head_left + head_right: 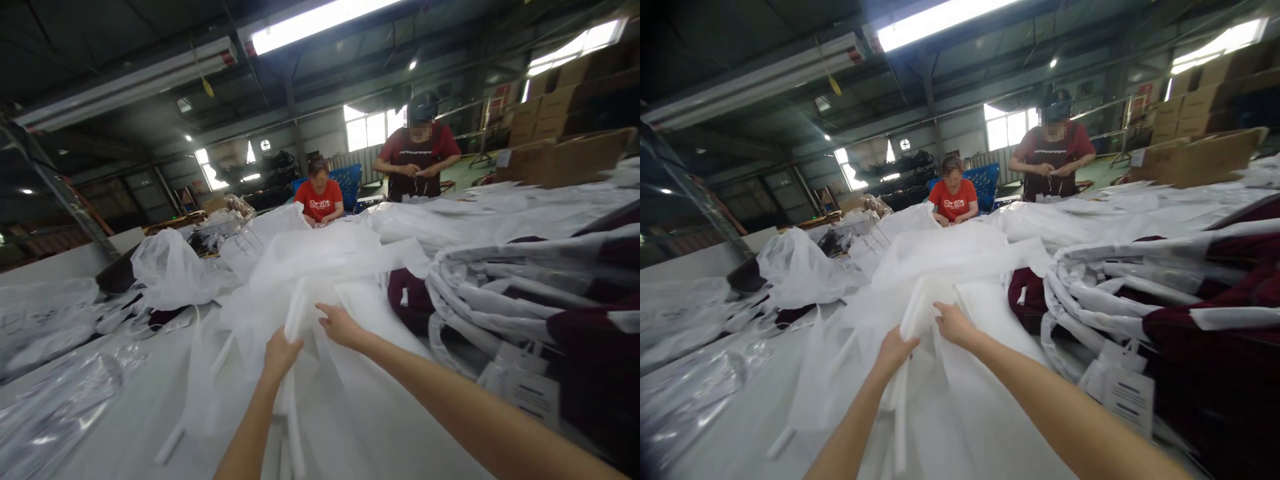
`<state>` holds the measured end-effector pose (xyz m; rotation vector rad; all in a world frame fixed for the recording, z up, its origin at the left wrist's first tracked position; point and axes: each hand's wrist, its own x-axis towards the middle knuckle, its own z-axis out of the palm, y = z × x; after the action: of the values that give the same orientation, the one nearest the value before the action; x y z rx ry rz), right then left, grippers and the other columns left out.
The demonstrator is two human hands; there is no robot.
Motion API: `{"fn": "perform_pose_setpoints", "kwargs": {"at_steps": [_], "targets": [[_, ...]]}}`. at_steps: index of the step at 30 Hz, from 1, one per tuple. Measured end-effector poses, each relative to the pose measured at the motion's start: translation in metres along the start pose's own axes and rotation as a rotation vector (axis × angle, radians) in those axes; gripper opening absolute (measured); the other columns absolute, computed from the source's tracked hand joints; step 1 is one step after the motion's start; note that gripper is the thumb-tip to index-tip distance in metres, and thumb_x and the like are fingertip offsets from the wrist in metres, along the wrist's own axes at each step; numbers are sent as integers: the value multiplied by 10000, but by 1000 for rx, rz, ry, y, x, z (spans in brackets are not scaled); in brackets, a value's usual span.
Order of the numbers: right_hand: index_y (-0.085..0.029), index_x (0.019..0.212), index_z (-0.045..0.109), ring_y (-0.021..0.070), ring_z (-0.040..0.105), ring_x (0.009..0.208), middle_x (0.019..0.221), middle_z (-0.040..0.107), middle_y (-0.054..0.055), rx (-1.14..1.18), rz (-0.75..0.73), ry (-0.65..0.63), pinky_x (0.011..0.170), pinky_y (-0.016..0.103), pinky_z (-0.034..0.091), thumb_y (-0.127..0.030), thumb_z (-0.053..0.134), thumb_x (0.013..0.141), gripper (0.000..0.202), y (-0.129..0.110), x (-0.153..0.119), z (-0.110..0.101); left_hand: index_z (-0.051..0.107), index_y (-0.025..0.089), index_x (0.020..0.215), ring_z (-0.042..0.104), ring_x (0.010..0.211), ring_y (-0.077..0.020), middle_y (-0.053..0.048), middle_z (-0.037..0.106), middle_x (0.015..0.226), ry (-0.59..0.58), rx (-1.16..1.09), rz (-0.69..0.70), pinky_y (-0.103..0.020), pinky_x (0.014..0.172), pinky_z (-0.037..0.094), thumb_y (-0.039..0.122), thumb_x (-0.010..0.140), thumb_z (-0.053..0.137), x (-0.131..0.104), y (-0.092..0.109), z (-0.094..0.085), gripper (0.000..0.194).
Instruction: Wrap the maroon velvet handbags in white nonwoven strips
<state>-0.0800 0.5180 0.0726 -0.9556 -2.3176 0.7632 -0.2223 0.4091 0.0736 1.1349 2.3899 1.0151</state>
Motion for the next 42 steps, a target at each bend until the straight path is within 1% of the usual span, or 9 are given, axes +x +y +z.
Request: {"fn": "perform_pose_setpoints", "kwargs": {"at_steps": [3,6,10,14,20,27,34,39,42], "targets": [[-116,1267,631,271,657,1089,1146,702,153,-9,-11,45,981,398,493,-297,480,944,400,1,-36,-26,632,134,1092,679,945,-301,-133,721,946,111,-49,25,-369,825,503,285,763,700,-2,4,-14,368],[-144,1410,502,270,511,1305,1407,544,140,99,-161,92,1117,421,391,-492,532,922,600,-27,-57,-56,612,165,1087,672,873,-236,-82,703,948,185,-471,187,-326,784,505,412,740,751,-25,42,-29,448],[-127,1573,122,314,346,1424,1574,285,181,302,-204,-105,1170,486,310,-635,669,778,1090,-75,-59,-77,603,157,1030,647,744,-165,-24,661,847,-53,-1295,163,-278,696,523,510,677,806,-53,106,-31,539],[-171,1532,244,297,551,1229,1385,547,133,391,-204,-123,1050,443,454,-541,716,760,978,-85,-55,-88,594,173,1075,664,871,-171,-36,674,944,-267,-1477,158,-279,812,532,502,733,773,-59,127,-25,507],[-134,1497,290,307,642,990,1139,657,162,-174,183,65,903,421,498,-363,614,802,800,-10,-43,-116,469,194,1363,430,1370,-259,-157,479,1453,-325,-881,155,-357,1107,346,429,837,704,-73,81,-31,623],[-67,1532,130,416,594,1088,1240,560,293,-573,446,-39,855,472,481,-608,534,843,965,72,-37,-108,522,160,1304,623,978,-221,-122,638,1124,-326,-415,27,-344,866,476,481,889,552,-139,-23,-81,526],[-101,1513,255,415,568,1134,1346,529,252,-668,105,-41,896,503,471,-673,449,864,887,3,-79,-109,499,202,1361,599,984,-247,-112,604,1116,-173,-161,-111,-338,787,479,557,808,624,-256,-93,-91,669],[-49,1398,455,303,677,936,1026,719,162,-411,183,-349,814,356,495,-506,501,897,680,-40,-177,-135,484,139,1284,662,980,-255,-128,630,1055,-299,-864,-502,-344,852,538,630,680,757,-328,-87,-53,825],[-55,1314,557,275,698,834,910,739,134,-344,255,-414,731,321,499,-456,505,903,577,-45,-243,-145,523,160,1148,676,1036,-266,-158,656,1090,-312,-1191,-800,-347,926,535,480,695,820,-363,-74,-33,629]]}}
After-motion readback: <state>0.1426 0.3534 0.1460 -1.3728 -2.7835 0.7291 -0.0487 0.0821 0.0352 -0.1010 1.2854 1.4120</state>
